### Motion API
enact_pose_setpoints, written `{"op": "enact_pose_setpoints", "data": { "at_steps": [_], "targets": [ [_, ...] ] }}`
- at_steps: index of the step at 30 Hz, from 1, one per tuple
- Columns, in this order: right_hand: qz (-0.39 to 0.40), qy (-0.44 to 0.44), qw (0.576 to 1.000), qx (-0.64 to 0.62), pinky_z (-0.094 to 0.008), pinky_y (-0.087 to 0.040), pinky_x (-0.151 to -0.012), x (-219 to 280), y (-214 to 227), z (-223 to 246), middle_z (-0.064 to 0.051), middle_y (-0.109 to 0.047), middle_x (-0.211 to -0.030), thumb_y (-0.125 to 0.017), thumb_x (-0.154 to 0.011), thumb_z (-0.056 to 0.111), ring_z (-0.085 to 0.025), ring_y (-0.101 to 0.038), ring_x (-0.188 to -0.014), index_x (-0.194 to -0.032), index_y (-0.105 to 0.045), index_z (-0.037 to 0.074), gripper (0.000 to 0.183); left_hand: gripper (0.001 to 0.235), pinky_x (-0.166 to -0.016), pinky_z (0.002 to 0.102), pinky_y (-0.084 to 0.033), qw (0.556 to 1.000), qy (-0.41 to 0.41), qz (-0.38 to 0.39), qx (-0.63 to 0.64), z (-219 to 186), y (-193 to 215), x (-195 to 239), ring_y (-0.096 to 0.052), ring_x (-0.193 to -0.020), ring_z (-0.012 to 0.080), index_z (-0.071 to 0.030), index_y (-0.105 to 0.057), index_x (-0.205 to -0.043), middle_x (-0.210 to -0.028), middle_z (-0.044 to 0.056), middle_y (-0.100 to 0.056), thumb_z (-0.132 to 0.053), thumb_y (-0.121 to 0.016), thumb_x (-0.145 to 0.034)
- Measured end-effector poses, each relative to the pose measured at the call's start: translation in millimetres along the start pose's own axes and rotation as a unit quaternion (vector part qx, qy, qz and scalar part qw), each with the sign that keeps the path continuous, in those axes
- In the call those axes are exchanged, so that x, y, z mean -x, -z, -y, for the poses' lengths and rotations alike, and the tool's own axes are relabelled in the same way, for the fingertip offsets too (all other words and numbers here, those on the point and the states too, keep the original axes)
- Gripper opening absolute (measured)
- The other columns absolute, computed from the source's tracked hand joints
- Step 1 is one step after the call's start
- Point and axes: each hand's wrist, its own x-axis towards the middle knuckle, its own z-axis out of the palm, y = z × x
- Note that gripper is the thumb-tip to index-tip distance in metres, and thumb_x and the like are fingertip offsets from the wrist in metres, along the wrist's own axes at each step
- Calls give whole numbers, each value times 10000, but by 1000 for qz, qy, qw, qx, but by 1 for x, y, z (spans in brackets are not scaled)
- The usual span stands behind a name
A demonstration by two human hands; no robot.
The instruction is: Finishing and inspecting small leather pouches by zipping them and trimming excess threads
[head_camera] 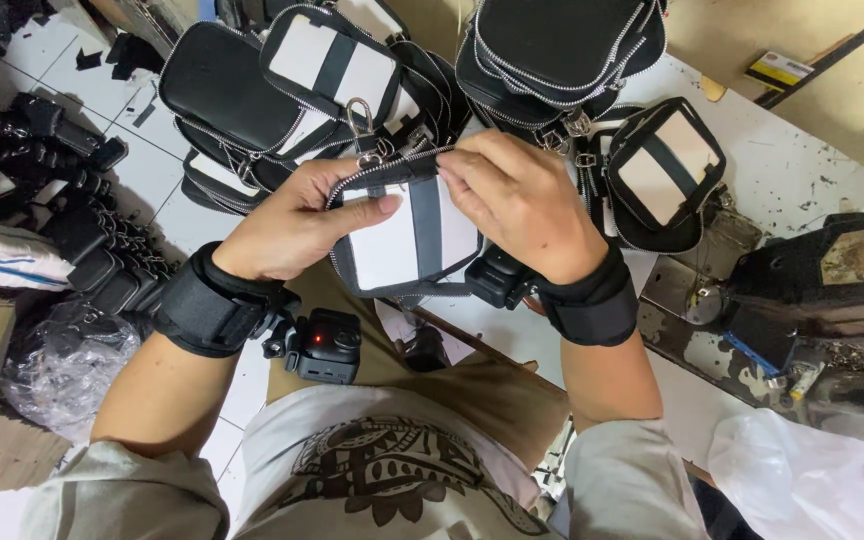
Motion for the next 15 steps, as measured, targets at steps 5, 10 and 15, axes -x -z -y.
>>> {"op": "enact_pose_setpoints", "data": {
  "at_steps": [5,10,15],
  "targets": [
    [-6,-5,999,46,-310,-594,-629,18,-20,-13,-81,-655,-952,-725,-943,-5,-244,-709,-733,-983,-710,40,62,289,-1018,374,-556,1000,11,-8,8,4,5,0,-665,-1047,124,-34,-713,-1216,-1113,62,-733,-5,-700,-930],
    [-26,-36,998,-37,-308,-604,-658,6,-6,-7,-100,-661,-985,-717,-967,-18,-255,-722,-764,-1022,-708,4,60,304,-1015,375,-555,999,16,-24,22,9,10,1,-671,-1030,121,-31,-709,-1231,-1108,63,-730,-6,-702,-928],
    [23,-5,1000,15,-327,-595,-637,4,-10,-2,-86,-658,-949,-704,-965,-23,-265,-722,-753,-979,-719,27,54,273,-989,371,-571,1000,16,-14,19,0,5,1,-680,-1013,135,-28,-716,-1207,-1095,75,-737,-19,-704,-935]
  ]
}}
